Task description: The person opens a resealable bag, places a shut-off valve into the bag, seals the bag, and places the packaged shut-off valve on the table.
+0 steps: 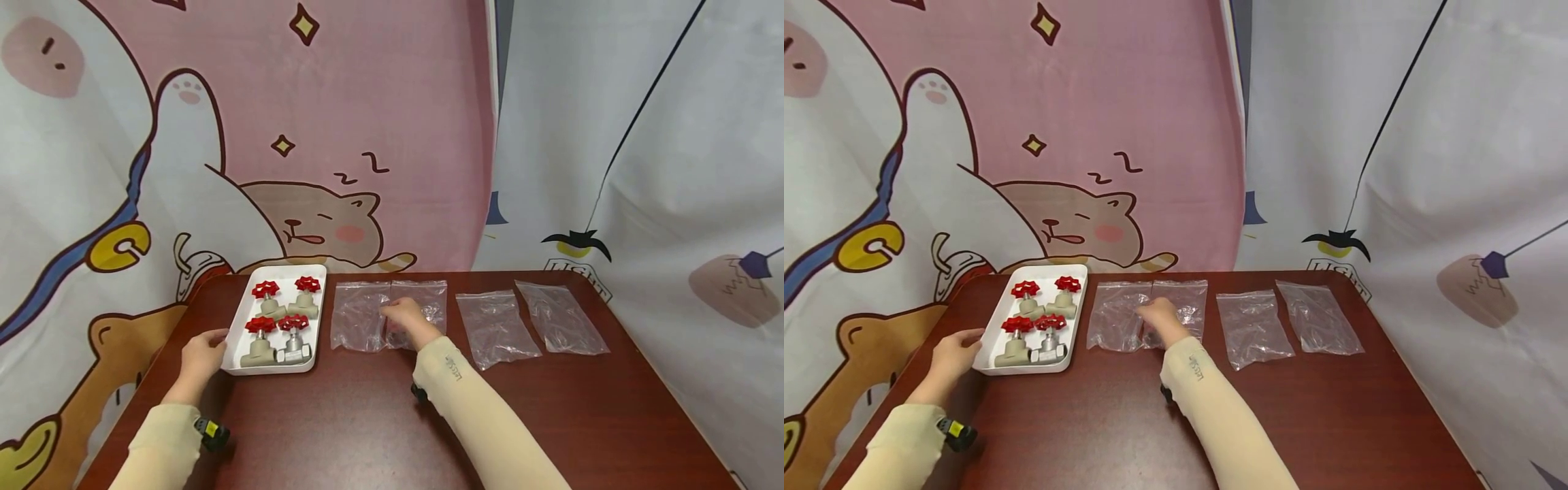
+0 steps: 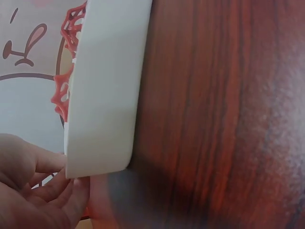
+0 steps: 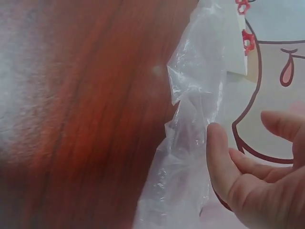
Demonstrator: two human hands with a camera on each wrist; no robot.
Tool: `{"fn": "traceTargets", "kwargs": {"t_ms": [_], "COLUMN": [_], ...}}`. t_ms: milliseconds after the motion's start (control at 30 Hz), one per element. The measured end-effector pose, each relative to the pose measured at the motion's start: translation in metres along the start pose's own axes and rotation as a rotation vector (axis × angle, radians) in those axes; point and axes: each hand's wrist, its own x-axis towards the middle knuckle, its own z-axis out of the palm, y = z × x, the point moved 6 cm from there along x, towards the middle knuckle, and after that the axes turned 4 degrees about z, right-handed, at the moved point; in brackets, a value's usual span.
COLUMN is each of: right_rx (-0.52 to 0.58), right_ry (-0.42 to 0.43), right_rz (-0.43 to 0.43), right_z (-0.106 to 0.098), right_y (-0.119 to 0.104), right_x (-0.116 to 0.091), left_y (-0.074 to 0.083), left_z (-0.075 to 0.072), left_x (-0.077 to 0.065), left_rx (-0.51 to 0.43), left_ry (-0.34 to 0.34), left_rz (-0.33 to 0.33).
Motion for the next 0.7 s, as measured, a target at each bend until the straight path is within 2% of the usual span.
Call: {"fn": "traceTargets", "kwargs": {"t_ms": [167,233,533,700], "right_rx": [-0.289,-0.37,-0.582,-0.615], "right_ry": [0.134,0.164,0.205,0.225], "right_rz": [-0.065,-0.088,-0.135,-0.125], "right_z": [0.004,0.007,0.021,0.024], "right_y": [-0.015,-0.019,-0.017,-0.011], "right_x": [0.002,0.002,0.003,0.01], "left_y": [-0.004,-0.005,-0.003,-0.002], "left_z": [0.0,0.0,0.002,0.001], "left_x": [0.0,-0.001,-0.002,-0.001], "left_rx": [-0.006,-0.011,-0.016,-0.005], "left_ry": [0.023,0.027,0.042,0.063], "left_rz": [0.014,0.016,0.02,0.031]}}
